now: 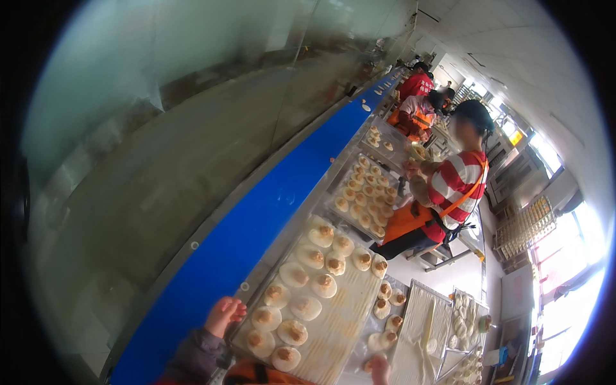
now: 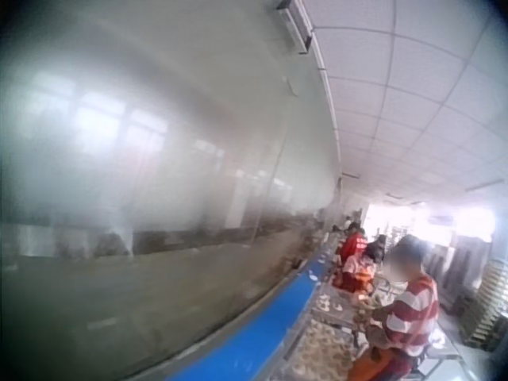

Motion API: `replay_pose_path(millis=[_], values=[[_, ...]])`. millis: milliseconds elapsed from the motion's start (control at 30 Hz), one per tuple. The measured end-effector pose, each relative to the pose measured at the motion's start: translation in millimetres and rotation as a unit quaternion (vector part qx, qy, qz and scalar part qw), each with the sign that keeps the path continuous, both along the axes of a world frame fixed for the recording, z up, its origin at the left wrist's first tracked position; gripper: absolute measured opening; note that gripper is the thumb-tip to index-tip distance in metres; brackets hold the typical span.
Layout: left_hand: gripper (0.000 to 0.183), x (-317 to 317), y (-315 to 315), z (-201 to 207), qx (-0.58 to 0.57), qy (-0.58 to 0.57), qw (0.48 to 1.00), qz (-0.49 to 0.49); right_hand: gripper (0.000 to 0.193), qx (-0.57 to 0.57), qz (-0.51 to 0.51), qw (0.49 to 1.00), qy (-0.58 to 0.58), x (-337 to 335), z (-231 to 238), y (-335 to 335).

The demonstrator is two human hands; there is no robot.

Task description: The person places filling onto flattened dough discs and folds the dough to enclose the filling, forming buns. The person then places the assembled buns onto a conveyor belt. Other workers are visible in the background performing similar tasks.

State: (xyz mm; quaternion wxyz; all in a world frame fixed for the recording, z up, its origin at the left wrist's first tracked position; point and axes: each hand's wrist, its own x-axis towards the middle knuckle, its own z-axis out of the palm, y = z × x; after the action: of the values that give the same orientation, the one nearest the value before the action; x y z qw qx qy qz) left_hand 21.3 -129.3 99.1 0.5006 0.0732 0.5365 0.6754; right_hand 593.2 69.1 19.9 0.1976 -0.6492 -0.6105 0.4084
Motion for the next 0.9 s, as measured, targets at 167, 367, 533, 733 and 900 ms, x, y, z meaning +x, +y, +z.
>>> replay_pose_path(millis=[167, 367, 533, 733, 900], values=[[0.041, -11.0, -13.9, 1.3, -0.013, -0.019, 0.998, 0.066, 0.016, 0.039, 0.052, 0.998, -0.026, -34.4, 0.7, 14.5], [0.031, -17.9, -19.8, -5.7, 0.008, 0.014, 0.998, 0.053, 0.018, 0.029, 0.055, 0.998, -0.006, -52.3, -2.1, 11.6], [0.03, -18.1, -16.7, -13.5, 0.004, 0.01, 1.0, 0.023, 0.022, 0.045, 0.047, 0.998, -0.024, -57.7, 1.4, 8.3], [0.028, -23.3, 0.7, 0.1, 0.012, 0.028, 1.0, -0.001, 0.021, 0.024, 0.011, 0.999, -0.029, -57.8, 11.1, 2.4], [0.031, -56.8, 71.3, -5.9, 0.03, 0.055, 0.995, -0.077, 0.016, -0.002, -0.002, 1.0, 0.013, -49.3, 6.4, -5.1]])
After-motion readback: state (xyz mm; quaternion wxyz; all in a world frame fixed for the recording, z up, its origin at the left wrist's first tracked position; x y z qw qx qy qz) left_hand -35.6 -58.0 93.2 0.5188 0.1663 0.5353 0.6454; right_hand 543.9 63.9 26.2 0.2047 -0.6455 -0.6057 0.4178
